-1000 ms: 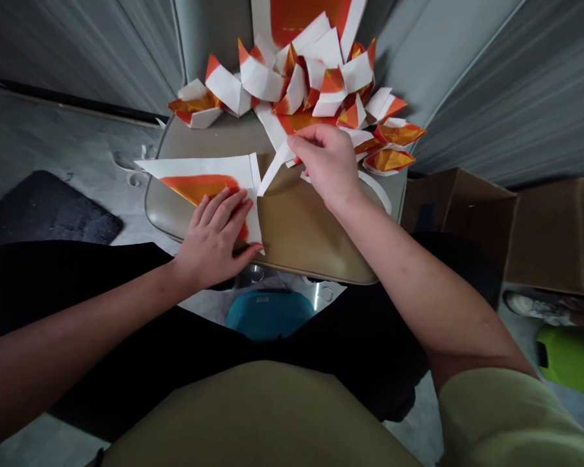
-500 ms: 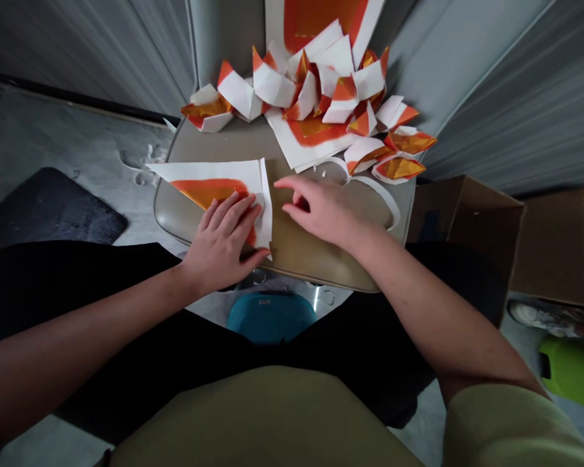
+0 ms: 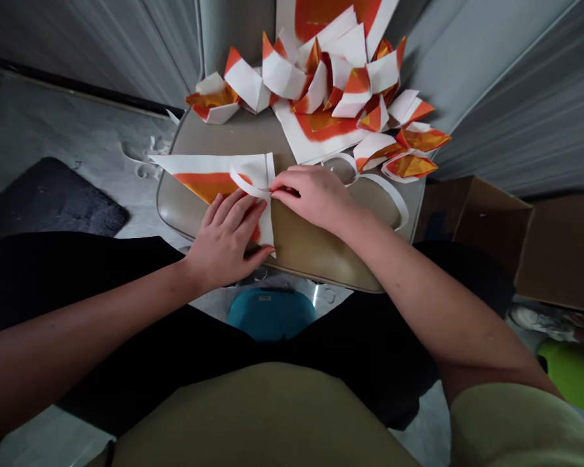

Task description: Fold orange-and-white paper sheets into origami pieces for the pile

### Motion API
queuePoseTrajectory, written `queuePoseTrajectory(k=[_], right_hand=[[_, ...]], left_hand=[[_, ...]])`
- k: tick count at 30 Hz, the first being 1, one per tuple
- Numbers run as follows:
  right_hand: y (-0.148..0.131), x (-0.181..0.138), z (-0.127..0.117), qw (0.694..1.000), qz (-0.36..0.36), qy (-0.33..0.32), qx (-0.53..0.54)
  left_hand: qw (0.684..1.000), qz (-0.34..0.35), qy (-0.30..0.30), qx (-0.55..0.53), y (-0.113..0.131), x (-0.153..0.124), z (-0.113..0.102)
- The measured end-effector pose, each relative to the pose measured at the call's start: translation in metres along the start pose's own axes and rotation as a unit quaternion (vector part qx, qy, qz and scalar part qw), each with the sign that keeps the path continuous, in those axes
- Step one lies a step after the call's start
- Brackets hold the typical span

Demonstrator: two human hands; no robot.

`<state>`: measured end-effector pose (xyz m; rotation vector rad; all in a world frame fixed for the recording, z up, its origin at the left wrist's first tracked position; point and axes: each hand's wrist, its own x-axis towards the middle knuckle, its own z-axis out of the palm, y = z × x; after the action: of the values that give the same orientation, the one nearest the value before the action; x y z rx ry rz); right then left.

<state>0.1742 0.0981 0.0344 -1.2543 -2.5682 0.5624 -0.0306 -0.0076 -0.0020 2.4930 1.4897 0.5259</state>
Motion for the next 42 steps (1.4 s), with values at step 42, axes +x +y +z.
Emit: queuePoseTrajectory(k=[42], right_hand=[[0.015, 0.086, 0.004, 0.925, 0.249, 0.185, 0.220]], left_hand=[[1.000, -0.001, -0.004, -0.029, -0.001, 0.001, 0.003]])
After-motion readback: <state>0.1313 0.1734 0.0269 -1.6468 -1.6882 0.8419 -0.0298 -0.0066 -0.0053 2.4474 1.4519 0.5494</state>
